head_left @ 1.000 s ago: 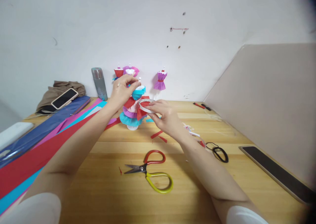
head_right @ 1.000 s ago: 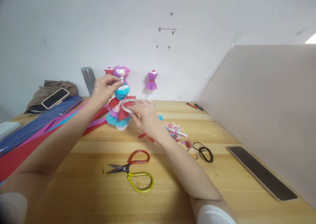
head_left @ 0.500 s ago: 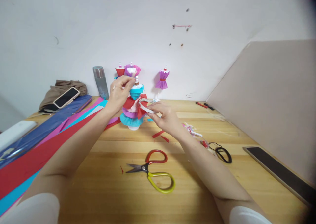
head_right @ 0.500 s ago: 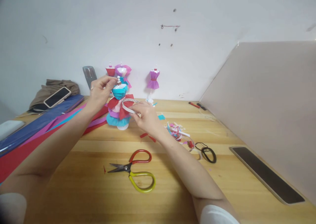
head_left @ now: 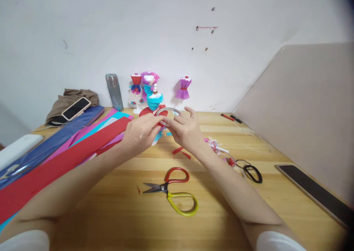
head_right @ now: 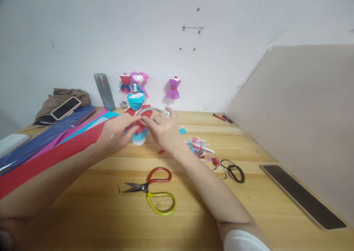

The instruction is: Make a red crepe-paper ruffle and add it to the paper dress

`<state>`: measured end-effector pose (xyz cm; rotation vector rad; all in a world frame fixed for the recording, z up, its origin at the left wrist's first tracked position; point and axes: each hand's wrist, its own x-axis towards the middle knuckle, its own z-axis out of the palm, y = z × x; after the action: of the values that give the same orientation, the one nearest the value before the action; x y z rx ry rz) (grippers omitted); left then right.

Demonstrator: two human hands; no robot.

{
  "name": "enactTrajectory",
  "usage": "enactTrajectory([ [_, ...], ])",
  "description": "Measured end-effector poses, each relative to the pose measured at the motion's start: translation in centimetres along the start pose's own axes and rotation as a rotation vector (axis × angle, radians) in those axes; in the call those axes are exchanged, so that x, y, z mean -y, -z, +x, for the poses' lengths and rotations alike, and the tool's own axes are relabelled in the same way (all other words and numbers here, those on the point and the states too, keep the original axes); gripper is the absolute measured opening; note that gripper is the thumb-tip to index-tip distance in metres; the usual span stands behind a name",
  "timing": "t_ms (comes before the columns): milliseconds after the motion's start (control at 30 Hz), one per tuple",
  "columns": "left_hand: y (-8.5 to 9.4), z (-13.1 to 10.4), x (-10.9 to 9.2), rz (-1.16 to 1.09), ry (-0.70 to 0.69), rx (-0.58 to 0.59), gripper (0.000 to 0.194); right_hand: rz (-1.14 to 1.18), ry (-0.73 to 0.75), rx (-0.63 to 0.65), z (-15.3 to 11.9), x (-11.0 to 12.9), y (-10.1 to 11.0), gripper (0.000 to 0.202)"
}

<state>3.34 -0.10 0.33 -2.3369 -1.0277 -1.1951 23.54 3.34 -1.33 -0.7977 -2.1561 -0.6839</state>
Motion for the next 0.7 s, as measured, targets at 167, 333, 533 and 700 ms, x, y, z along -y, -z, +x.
enactTrajectory([
  [167, -0.8, -0.6, -0.4, 0.176, 0.029, 0.173, 0.026, -0.084, 0.031, 0.015, -0.1, 0.5, -0.3, 0.03],
  [333, -1.0, -0.1, -0.3, 0.273, 0.046, 0.202, 0.019, -0.059, 0.057, 0.036, -0.1, 1.0, -0.1, 0.041],
  [533, -1.6, -0.3, 0.8, 0.242, -0.051, 0.166, 0.028, 0.056, 0.081, -0.058, 0.3, 1.2, 0.8, 0.062],
  [700, -1.4, -0.3, 1.8, -0.03, 0.084, 0.081, 0.029, 0.19, -0.039, -0.216, 0.4, -0.5, 0.5, 0.072],
])
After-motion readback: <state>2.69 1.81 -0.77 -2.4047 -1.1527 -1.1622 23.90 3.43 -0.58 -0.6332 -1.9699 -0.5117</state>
